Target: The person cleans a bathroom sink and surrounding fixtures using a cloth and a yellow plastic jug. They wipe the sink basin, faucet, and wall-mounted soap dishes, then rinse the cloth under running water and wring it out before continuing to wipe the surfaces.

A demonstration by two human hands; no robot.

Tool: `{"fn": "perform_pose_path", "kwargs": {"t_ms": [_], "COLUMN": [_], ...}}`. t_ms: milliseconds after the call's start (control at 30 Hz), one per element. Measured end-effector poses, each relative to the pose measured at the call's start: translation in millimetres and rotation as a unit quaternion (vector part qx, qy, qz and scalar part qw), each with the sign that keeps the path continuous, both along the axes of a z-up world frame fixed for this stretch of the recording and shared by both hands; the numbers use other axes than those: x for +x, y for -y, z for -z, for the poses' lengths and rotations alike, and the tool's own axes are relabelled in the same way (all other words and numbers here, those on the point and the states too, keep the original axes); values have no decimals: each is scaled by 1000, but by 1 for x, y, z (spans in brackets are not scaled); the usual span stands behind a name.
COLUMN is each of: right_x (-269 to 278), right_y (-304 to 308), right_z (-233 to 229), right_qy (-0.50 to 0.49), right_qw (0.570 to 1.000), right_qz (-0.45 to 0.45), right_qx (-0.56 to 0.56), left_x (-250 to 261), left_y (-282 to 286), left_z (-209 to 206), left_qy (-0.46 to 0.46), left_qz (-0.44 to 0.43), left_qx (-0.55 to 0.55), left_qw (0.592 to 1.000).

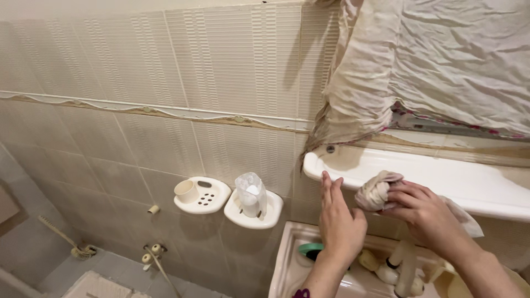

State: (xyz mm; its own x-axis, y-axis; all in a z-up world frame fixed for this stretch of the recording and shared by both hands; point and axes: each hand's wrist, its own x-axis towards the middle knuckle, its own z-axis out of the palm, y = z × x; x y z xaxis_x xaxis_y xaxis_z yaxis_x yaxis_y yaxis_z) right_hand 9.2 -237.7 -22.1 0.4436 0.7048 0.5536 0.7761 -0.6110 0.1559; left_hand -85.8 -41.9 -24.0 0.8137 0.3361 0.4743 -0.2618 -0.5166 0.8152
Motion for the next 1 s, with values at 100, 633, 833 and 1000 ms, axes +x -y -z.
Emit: {"fn": "perform_pose_path", "kwargs": {"t_ms": [100,633,833,1000], "right_x": [-5,41,53,63], "right_y": [21,150,198,246], "right_z": [21,89,88,94], "right_qy": [71,103,84,32], "right_qw": [996,954,935,921], "right_qz": [55,261,308,329], "right_qx": [3,109,154,208], "left_x": [4,29,30,32], "left_y": [6,107,135,151], "left_z": [5,20,26,26], "left_qy": [-28,-4,5,-10], "left_qz": [5,80,65,87], "left_qx": [42,369,439,397], "left_qw": [999,926,896,914]}}
